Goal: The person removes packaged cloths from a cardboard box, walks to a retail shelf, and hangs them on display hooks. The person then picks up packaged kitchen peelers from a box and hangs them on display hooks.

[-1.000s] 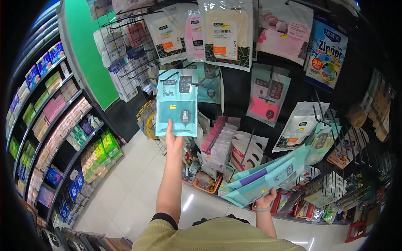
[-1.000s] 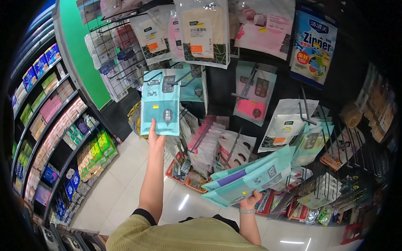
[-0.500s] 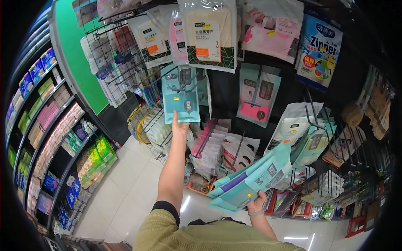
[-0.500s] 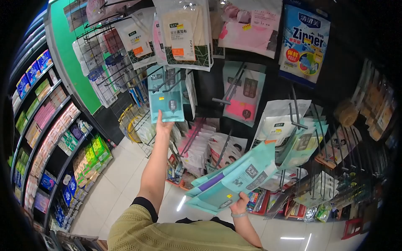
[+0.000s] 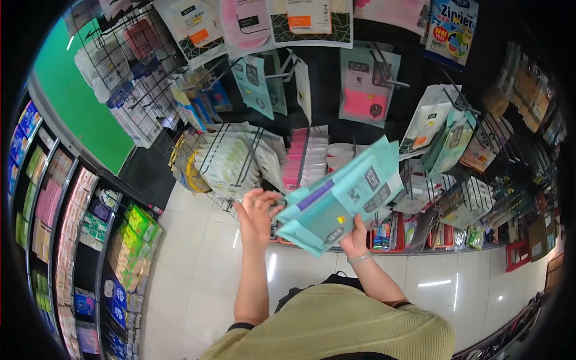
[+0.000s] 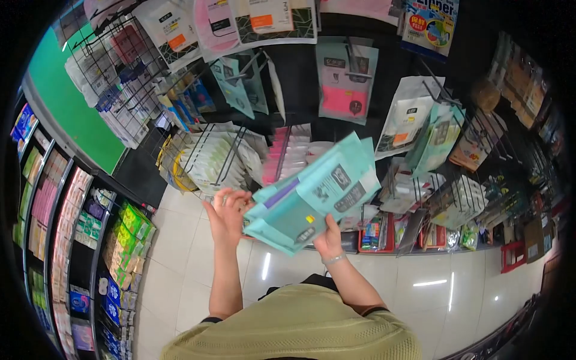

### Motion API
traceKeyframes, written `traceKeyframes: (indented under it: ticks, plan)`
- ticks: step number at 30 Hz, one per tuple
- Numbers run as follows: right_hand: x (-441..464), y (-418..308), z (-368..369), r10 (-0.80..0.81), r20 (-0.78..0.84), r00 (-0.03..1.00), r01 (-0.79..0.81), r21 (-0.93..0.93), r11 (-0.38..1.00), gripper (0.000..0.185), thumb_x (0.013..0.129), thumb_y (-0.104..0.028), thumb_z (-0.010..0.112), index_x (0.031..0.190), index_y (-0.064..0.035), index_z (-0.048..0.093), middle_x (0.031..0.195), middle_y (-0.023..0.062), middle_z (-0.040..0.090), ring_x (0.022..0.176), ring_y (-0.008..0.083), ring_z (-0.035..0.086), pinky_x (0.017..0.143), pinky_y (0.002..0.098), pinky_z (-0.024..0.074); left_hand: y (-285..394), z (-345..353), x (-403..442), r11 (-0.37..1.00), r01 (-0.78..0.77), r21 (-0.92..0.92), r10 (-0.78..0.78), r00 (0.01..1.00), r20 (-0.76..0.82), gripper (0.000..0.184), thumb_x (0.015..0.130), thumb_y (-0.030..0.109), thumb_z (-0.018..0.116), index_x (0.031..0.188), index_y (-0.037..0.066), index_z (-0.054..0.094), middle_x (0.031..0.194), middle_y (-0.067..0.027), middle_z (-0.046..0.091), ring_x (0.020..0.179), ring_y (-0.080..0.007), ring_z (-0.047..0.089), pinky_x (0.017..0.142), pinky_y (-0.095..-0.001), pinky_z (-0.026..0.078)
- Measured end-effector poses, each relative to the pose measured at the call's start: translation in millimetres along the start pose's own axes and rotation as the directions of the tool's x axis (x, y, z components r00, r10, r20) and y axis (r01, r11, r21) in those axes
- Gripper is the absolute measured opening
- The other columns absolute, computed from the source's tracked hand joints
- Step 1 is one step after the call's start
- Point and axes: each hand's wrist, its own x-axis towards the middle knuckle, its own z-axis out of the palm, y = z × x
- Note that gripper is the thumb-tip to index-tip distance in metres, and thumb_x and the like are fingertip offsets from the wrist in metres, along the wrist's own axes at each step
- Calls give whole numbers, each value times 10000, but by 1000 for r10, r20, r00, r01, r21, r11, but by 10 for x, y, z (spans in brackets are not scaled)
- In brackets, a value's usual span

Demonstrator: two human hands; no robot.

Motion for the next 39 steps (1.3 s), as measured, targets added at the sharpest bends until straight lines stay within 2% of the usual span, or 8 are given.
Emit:
traceKeyframes:
  ticks: [5,8,14,17,23,27,33,39]
  plan:
    - [120,659,243,29,-22,999,-29,-17,999,482,797,-145,653,1224,-55,447,1228,92,495,1150,277,441,1000,451,329,191,-187,-442,944,-32,327,97,978,-183,345,812,66,599,1102,32,415,1075,-123,504,1034,-202,486,885,-325,384]
    - [148,1068,326,37,-30,999,-38,-54,998,496,788,-147,668,1220,-57,441,1216,90,493,1145,267,441,996,445,336,319,-281,-532,967,-156,202,228,884,-409,448,731,-58,648,1104,19,411,1069,-104,500,1011,-179,484,881,-310,378]
    - [84,1519,479,14,13,1000,-12,-121,993,565,756,-189,711,1230,-69,428,1223,73,479,1158,253,424,999,439,334,411,-460,-653,968,-120,219,213,856,-471,487,755,-22,655,1144,11,364,1100,-86,440,998,-180,458,900,-318,363]
    - [63,1597,445,9,-30,1000,-12,-106,994,604,738,-233,730,1235,-76,424,1228,69,474,1159,253,420,1003,442,330,350,-426,-629,834,-245,494,506,696,-509,448,781,9,635,1154,26,388,1154,-95,444,1065,-194,436,938,-342,341]
    - [217,1573,364,-38,-94,995,23,-152,988,710,701,-346,744,1264,-86,397,1265,58,446,1171,256,403,1008,444,323,290,-612,-507,949,-152,276,264,861,-434,339,764,-27,638,1063,2,481,1120,-67,446,981,-154,476,876,-309,382]
    - [296,1523,593,-22,93,995,20,19,1000,814,660,-543,674,1275,-91,392,1283,58,438,1185,253,393,1000,445,329,371,-558,-438,988,-104,114,141,905,-401,310,796,-4,612,1081,14,491,1123,-66,498,1009,-161,490,875,-317,396]
    - [589,1349,408,39,42,998,-41,49,998,616,823,-449,570,1279,-80,381,1268,70,457,1175,245,419,1005,423,332,527,-369,-344,971,-204,-127,130,890,-437,413,856,116,584,1227,43,417,1185,-86,488,1083,-213,480,928,-359,396]
    - [520,1066,452,-27,17,999,27,17,999,630,803,-428,612,1275,-73,393,1268,83,465,1171,261,430,1006,435,328,729,-619,88,890,-332,-313,182,887,-424,446,876,186,563,1258,46,382,1244,-93,454,1128,-225,456,975,-397,382]
